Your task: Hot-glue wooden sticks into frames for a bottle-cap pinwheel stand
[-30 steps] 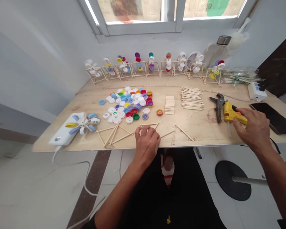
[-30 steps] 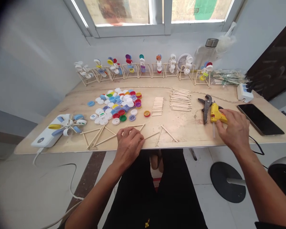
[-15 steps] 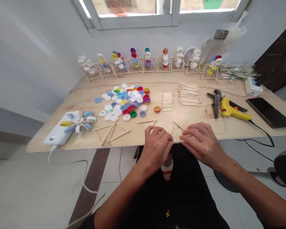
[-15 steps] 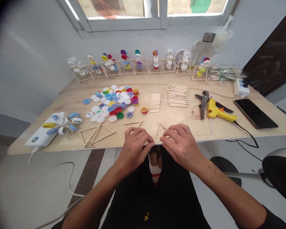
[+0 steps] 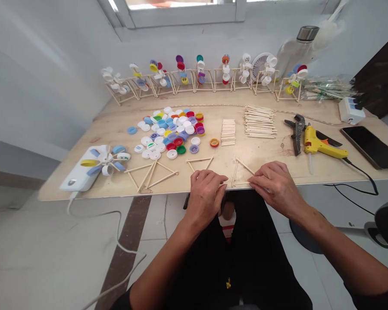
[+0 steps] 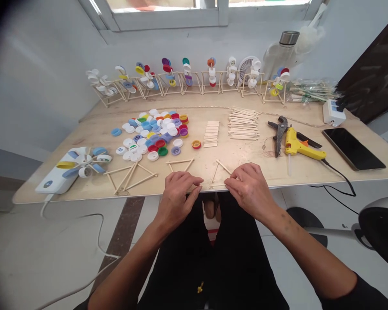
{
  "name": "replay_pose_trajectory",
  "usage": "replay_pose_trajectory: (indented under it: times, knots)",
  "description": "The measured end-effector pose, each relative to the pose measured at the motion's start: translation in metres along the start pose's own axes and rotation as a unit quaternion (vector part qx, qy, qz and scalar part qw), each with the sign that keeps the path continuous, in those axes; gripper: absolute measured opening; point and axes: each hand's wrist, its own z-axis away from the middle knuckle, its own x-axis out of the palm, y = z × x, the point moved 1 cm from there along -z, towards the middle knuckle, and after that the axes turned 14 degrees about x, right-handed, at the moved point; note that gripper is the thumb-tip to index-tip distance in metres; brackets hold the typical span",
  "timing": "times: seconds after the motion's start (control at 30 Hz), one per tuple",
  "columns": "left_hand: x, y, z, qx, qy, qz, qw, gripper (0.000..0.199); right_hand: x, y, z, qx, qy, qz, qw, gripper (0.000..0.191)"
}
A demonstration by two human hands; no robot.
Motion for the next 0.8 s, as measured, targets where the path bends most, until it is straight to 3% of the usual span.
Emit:
replay_pose_trajectory:
  times: [0.8]
  knots:
    - [0.025,-0.004,0.004,0.000,0.038,0.009,0.999,0.010,0.010,0.000,-0.004,0.011,-0.020,0.029,0.999,0.015]
